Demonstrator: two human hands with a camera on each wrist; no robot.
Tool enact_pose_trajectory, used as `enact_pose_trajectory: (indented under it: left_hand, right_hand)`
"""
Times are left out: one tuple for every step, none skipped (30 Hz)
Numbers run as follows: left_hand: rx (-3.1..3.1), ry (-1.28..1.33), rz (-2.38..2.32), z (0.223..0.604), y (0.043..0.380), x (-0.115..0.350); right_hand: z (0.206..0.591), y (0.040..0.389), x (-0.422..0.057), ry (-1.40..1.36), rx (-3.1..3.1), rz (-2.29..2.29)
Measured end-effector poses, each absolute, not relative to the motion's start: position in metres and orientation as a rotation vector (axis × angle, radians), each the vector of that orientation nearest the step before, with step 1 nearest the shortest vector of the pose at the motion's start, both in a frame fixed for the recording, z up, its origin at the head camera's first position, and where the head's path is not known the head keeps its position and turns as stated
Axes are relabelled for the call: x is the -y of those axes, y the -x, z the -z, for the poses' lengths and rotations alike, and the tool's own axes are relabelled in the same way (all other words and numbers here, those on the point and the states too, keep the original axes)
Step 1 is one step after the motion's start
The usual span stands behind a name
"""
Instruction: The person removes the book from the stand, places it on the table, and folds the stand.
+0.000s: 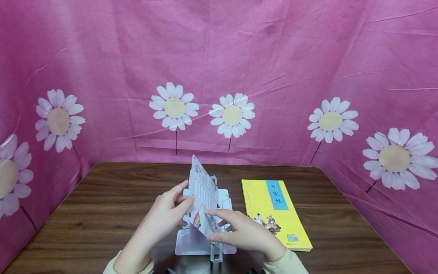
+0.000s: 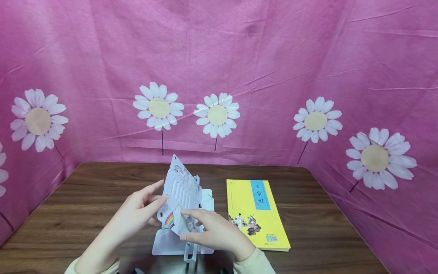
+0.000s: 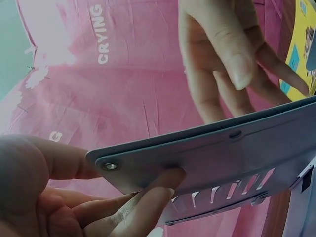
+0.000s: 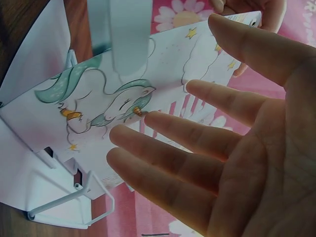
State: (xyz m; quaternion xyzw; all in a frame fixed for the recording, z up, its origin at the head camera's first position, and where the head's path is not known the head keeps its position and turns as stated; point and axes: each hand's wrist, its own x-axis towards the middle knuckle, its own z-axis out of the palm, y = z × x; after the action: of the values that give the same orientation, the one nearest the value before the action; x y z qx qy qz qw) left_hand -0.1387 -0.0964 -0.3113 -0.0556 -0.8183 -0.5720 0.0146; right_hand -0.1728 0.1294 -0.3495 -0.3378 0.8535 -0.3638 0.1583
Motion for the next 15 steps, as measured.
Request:
enact_pose_trajectory:
  left_hand:
    - [2.552, 0.173, 1.773, 0.311, 0.138, 0.097]
    - [2.555, 0.182, 1.768, 0.311, 0.139, 0.097]
    - [2.556, 0.187, 1.762, 0.312, 0.139, 0.098]
    - [2.557, 0.185, 1.755, 0.312, 0.139, 0.098]
    - [2.559, 0.187, 1.75, 0.312, 0.139, 0.098]
    - [2.562, 0.186, 1.74, 0.312, 0.14, 0.098]
    - [2.565, 0.189, 1.732, 0.313, 0.14, 0.099]
    - [2.566, 0.189, 1.727, 0.313, 0.14, 0.099]
    - [2.57, 0.186, 1.722, 0.313, 0.141, 0.1]
    - [2.577, 0.186, 1.715, 0.313, 0.141, 0.101]
    - [2.583, 0.188, 1.712, 0.313, 0.141, 0.102]
    - [2.591, 0.187, 1.706, 0.313, 0.141, 0.104]
    - [2.598, 0.181, 1.702, 0.313, 0.141, 0.105]
    - [2.607, 0.172, 1.698, 0.313, 0.142, 0.106]
    - [2.618, 0.164, 1.687, 0.313, 0.142, 0.108]
  right_hand:
    - [0.35, 0.173, -0.13, 0.967, -2.443, 1.038]
    - [0.351, 0.174, -0.13, 0.966, -2.444, 1.039]
    - [0.352, 0.175, -0.13, 0.965, -2.443, 1.041]
    - [0.352, 0.175, -0.13, 0.96, -2.441, 1.044]
    - [0.353, 0.176, -0.13, 0.952, -2.438, 1.047]
    - [0.354, 0.176, -0.129, 0.941, -2.436, 1.05]
    - [0.355, 0.177, -0.129, 0.93, -2.433, 1.052]
    - [0.356, 0.178, -0.129, 0.918, -2.432, 1.053]
    - [0.357, 0.179, -0.129, 0.905, -2.431, 1.05]
    - [0.358, 0.18, -0.129, 0.897, -2.43, 1.048]
    - [0.36, 0.181, -0.129, 0.894, -2.432, 1.043]
    - [0.361, 0.182, -0.129, 0.892, -2.431, 1.038]
    - [0.362, 0.183, -0.129, 0.888, -2.429, 1.035]
    - [0.364, 0.184, -0.129, 0.885, -2.429, 1.031]
    - [0.365, 0.185, -0.129, 0.882, -2.426, 1.032]
